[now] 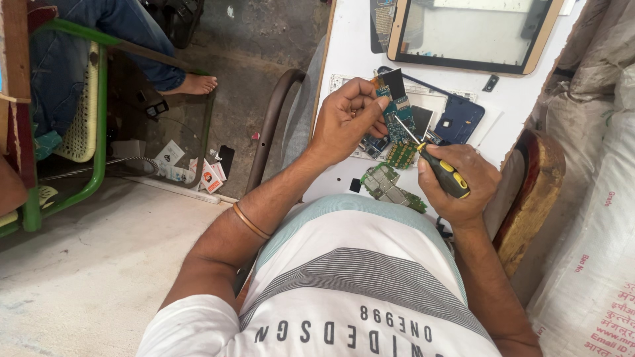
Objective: The person sits at a repair bench and uses a screwdriver to work on a disassembled smartphone motherboard, prying and adjusting small components on the board while holding it steady with the other hand. Disassembled phone parts, a tablet and other boards lie on the bench around the work area.
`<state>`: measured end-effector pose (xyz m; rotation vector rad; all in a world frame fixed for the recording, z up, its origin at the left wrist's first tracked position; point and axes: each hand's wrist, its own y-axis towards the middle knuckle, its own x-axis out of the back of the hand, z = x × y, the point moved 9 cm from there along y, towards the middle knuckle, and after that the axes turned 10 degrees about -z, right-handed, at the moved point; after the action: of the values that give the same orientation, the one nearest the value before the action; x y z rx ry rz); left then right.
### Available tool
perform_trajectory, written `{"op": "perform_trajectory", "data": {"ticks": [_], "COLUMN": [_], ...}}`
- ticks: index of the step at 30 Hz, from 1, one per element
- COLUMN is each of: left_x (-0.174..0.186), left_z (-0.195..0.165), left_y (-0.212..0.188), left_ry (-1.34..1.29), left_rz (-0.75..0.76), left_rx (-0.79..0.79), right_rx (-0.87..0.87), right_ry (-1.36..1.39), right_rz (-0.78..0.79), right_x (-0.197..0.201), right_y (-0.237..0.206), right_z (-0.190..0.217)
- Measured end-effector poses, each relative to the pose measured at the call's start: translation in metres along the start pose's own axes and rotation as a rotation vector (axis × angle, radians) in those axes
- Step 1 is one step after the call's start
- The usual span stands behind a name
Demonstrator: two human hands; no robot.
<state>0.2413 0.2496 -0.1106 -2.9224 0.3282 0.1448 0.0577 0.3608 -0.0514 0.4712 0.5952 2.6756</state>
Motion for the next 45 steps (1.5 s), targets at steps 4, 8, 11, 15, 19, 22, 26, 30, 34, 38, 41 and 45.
{"op": "perform_trajectory", "data": {"ticks": [4,8,11,15,19,22,26,30,34,38,41,45], "left_x": [0.000,0.002,0.002,0.003,0.003,0.004,0.004,0.004,0.004,0.004,0.004,0.003], "left_z": [0.000,0.002,0.004,0.007,0.007,0.007,0.008,0.006,0.006,0.007,0.007,0.005], "left_y": [0.000,0.000,0.001,0.000,0.001,0.001,0.000,0.002,0.001,0.001,0.000,0.001], "left_ry": [-0.005,-0.011,-0.055,-0.088,-0.097,-0.084,-0.077,-0.049,-0.058,-0.055,-0.063,-0.053], "left_rz": [-0.001,-0.015,-0.025,-0.035,-0.038,-0.032,-0.032,-0.025,-0.031,-0.036,-0.035,-0.030], "left_rx": [-0.003,-0.009,0.004,0.023,0.020,0.008,0.002,-0.018,-0.015,-0.002,-0.006,-0.020], "right_rx": [0.030,0.013,-0.005,0.020,-0.049,-0.040,0.026,-0.084,-0.073,-0.057,-0.068,-0.028], "right_ry": [-0.010,0.007,0.038,0.062,0.063,0.057,0.051,0.078,0.048,0.045,0.048,0.032], "right_rz": [0.012,0.001,-0.003,0.013,-0.002,0.001,0.020,-0.008,-0.021,-0.022,-0.031,-0.043], "right_x": [0.000,0.003,0.005,0.005,0.007,0.006,0.003,0.006,0.011,0.011,0.011,0.010], "right_y": [0.002,0.002,0.001,0.002,0.001,0.000,-0.004,-0.002,-0.004,-0.004,-0.004,-0.003], "right_z": [0.003,0.002,0.000,0.002,-0.004,-0.005,-0.002,-0.018,-0.015,-0.011,-0.011,-0.008]}}
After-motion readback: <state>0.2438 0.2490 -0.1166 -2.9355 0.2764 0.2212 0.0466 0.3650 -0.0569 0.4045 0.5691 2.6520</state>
